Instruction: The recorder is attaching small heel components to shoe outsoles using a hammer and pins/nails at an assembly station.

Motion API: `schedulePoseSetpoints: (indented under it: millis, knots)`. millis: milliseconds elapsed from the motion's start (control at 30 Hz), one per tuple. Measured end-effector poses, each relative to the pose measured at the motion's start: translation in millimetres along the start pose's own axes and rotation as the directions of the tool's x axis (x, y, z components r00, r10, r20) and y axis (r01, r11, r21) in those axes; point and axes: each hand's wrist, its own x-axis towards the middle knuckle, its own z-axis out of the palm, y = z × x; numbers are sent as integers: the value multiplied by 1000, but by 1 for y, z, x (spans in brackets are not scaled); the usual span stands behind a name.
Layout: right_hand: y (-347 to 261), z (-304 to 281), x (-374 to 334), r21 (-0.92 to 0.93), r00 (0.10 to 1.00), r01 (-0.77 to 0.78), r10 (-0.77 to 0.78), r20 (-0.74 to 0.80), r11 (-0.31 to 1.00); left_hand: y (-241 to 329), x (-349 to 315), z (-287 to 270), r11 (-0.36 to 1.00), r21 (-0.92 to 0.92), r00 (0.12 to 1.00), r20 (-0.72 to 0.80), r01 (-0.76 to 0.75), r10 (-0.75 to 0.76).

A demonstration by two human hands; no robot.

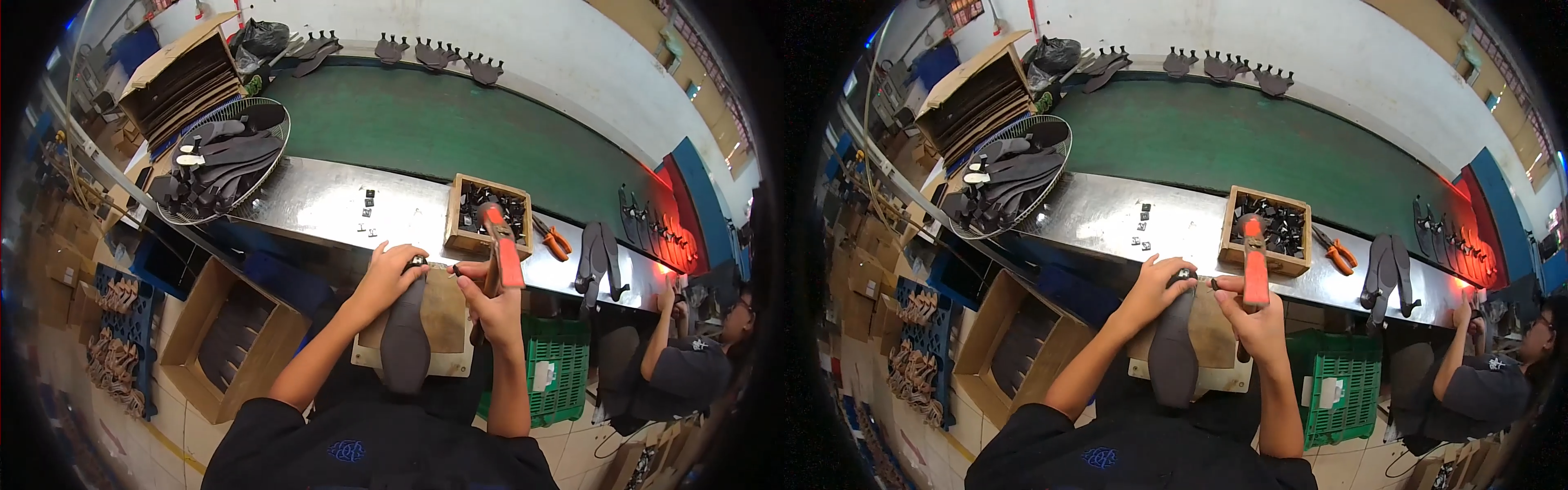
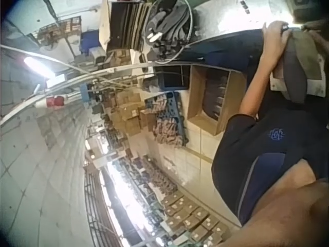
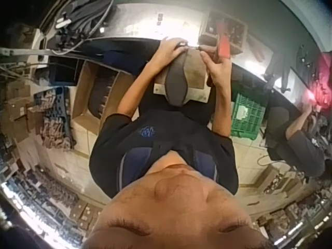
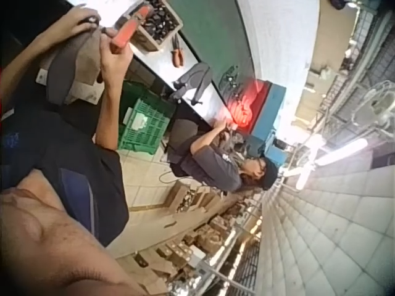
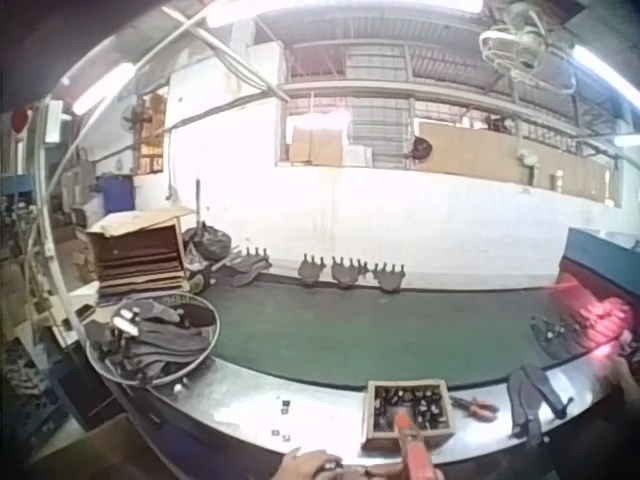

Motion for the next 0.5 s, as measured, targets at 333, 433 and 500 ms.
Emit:
schedulePoseSetpoints:
  millis: [333,433,500]
  knots:
    - [51,-4,25,-351,965,192,-112,236,916,8,-22,2,979,-191,997,16,-74,78]
    - [37,9,26,-459,954,256,-146,260,851,2,-25,0,981,-189,999,28,-38,44]
    - [29,12,24,-477,949,272,-151,276,836,1,-28,1,980,-193,999,24,-40,46]
